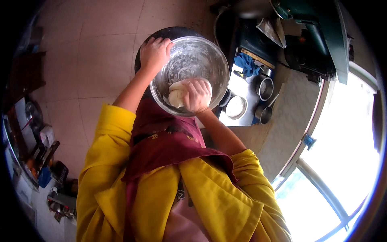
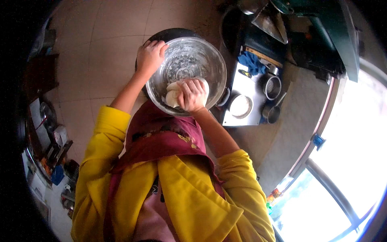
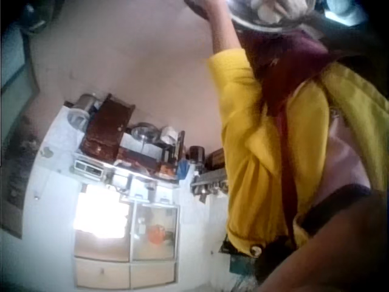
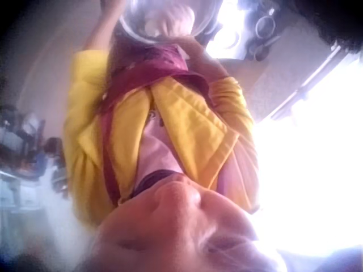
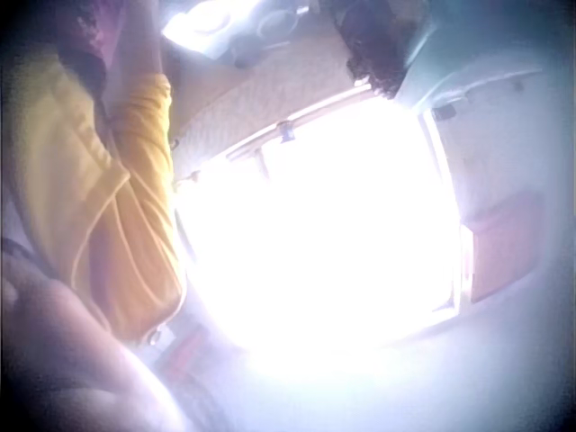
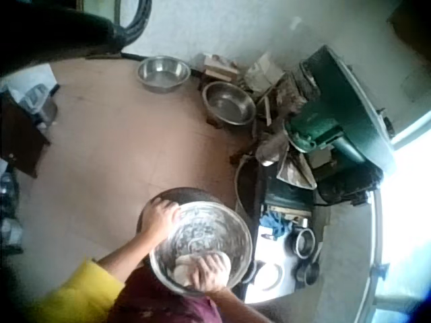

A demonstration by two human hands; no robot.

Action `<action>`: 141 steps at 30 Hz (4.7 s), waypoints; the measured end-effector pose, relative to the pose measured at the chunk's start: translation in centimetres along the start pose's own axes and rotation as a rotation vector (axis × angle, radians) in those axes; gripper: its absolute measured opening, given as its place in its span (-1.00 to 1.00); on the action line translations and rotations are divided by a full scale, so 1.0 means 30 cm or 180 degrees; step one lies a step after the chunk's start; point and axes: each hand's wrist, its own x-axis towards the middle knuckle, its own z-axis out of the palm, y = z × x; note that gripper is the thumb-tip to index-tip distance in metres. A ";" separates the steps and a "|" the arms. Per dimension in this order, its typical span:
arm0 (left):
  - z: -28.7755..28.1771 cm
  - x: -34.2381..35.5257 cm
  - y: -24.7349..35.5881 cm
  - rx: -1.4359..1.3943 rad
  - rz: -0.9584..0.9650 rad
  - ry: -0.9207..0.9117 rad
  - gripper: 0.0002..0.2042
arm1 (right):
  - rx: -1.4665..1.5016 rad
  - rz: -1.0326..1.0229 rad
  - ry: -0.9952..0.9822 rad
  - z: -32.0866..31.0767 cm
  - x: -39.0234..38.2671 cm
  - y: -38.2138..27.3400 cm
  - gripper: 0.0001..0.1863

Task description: The person kneads a ball of dough by hand inside a large metal bowl. They repeatedly press, fold, and turn the dough to develop its texture.

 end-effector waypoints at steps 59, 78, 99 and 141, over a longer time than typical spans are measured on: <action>0.006 0.040 0.002 -0.0007 0.0034 0.0190 -0.84 | 0.0053 0.0642 -0.0141 0.344 0.380 0.220 -0.63; -0.108 -0.207 0.022 -0.0445 -0.1217 -0.0473 -0.67 | 0.2555 0.3199 -0.1397 0.067 0.264 0.174 -0.41; -0.132 -0.266 0.055 -0.0573 -0.1761 -0.0156 -0.68 | -0.0178 0.0710 0.0464 0.303 0.321 0.030 -0.87; -0.117 -0.259 0.082 -0.1221 -0.2138 -0.0389 -0.61 | 0.0213 0.0454 0.0066 0.252 0.333 0.063 -0.80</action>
